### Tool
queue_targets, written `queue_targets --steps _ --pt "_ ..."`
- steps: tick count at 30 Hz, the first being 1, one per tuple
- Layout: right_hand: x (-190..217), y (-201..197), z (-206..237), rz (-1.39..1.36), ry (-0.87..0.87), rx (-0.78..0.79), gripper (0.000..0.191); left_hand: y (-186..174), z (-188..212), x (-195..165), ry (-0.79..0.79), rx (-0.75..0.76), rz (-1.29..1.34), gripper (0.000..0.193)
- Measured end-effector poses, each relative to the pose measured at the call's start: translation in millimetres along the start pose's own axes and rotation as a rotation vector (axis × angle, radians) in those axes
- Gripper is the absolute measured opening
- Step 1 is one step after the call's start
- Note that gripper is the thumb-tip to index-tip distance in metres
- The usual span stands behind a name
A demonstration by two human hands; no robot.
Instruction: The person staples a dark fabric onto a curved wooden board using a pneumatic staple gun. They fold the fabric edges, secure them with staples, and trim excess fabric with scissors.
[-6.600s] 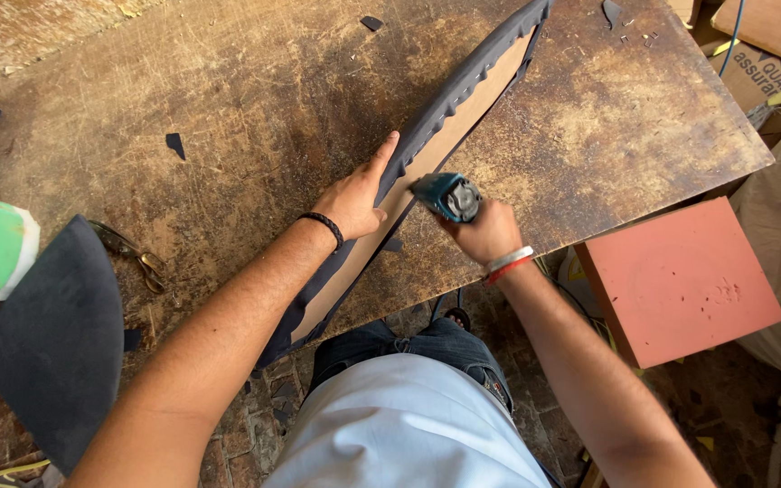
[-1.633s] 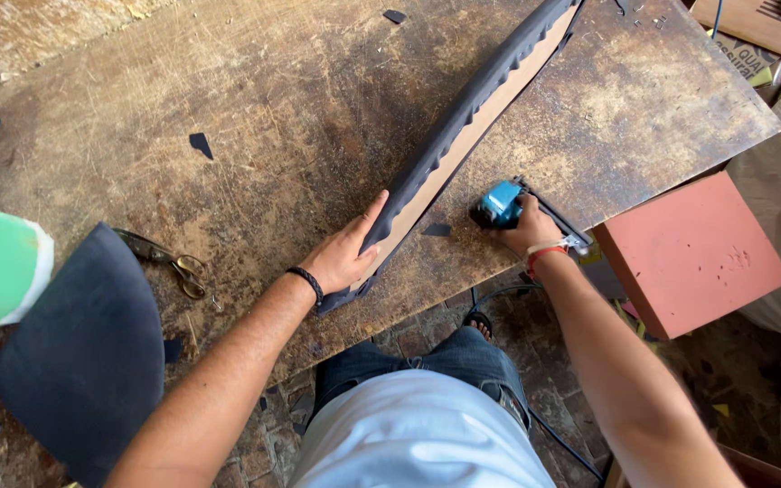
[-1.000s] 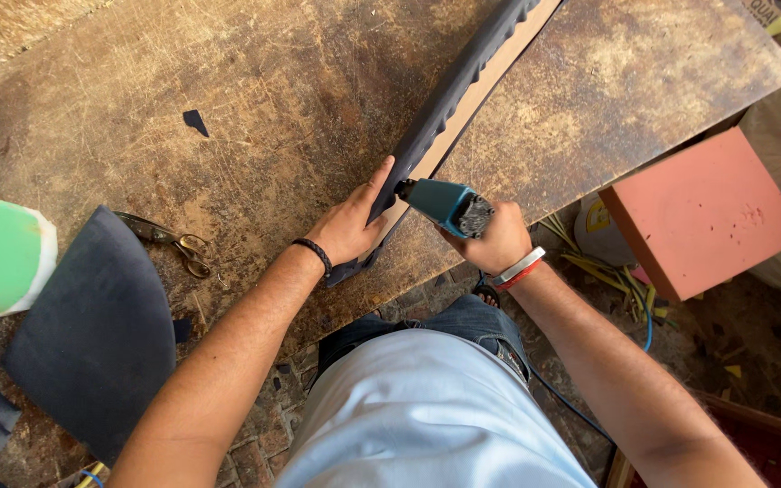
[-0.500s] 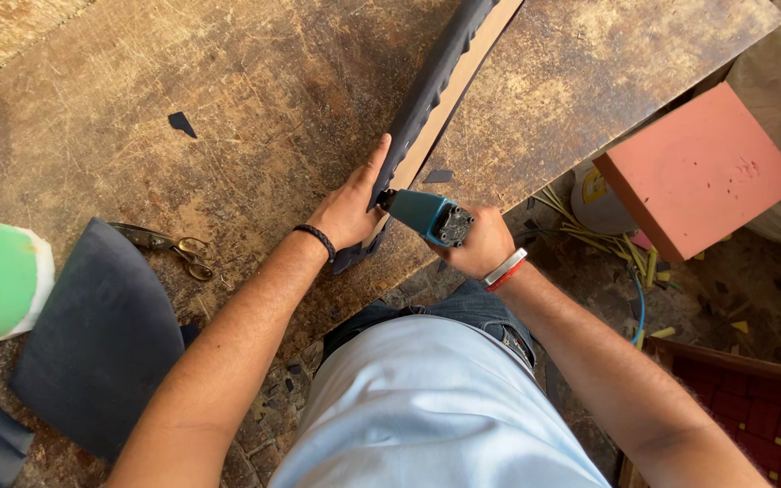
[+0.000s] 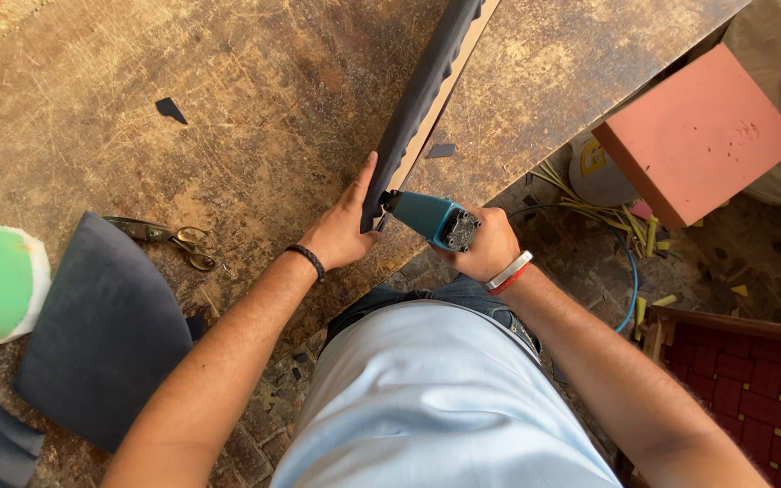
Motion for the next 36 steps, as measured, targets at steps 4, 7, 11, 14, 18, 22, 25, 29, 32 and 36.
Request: queue_targets --steps 4,7,11,14,18,22,25,29,32,36 --pt "3.7 11.4 4.7 -0.028 -0.043 0.054 0.042 4.2 0.7 6.8 -0.073 0.041 0.018 0.127" --pt "13.2 12.4 11.3 -0.032 -0.085 0.025 0.043 3.6 0.5 3.8 -0.059 0.022 0.017 0.129" --pt "12.7 2.5 5.8 0.016 0.026 0.018 0.032 3.1 -1.1 2.9 -0.063 -0.012 0.031 0.130" --pt "-14.8 -22.0 -23.5 0.181 0.283 0.069 0.035 3.0 3.2 10.1 -0.141 -0.092 0.058 0.123" --pt "-53.4 -83.9 -98.0 0.447 0.339 0.060 0.047 -10.9 11.2 3.4 -0.014 -0.386 0.107 0.104" --pt "-107.8 -136.0 -178.9 0.549 0.385 0.123 0.047 -8.9 14.9 10.9 -0.227 -0.453 0.093 0.088" --pt "-130.5 -149.3 -237.2 0.766 0.267 0.110 0.060 -4.3 16.2 6.4 -0.367 -0.451 0.081 0.086" --pt "-142.7 -148.9 -267.8 0.790 0.134 0.131 0.083 -1.9 17.8 -7.0 -0.461 -0.438 -0.016 0.084" --pt "-131.5 -177.5 -288.2 0.611 0.152 -0.013 0.076 5.9 20.5 -8.6 -0.583 -0.412 0.036 0.091" --pt "-42.4 -227.1 -293.6 0.582 -0.320 -0.205 0.073 0.7 22.2 -16.1 -0.573 -0.458 0.025 0.094"
Point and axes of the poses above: each hand's wrist, its own z-axis away from the middle knuckle, its own y-axis out of the palm, x = y × z, the point moved 8 cm from there along -z, towards the middle knuckle, and after that the axes turned 11 degrees about y, right-handed, at the moved point
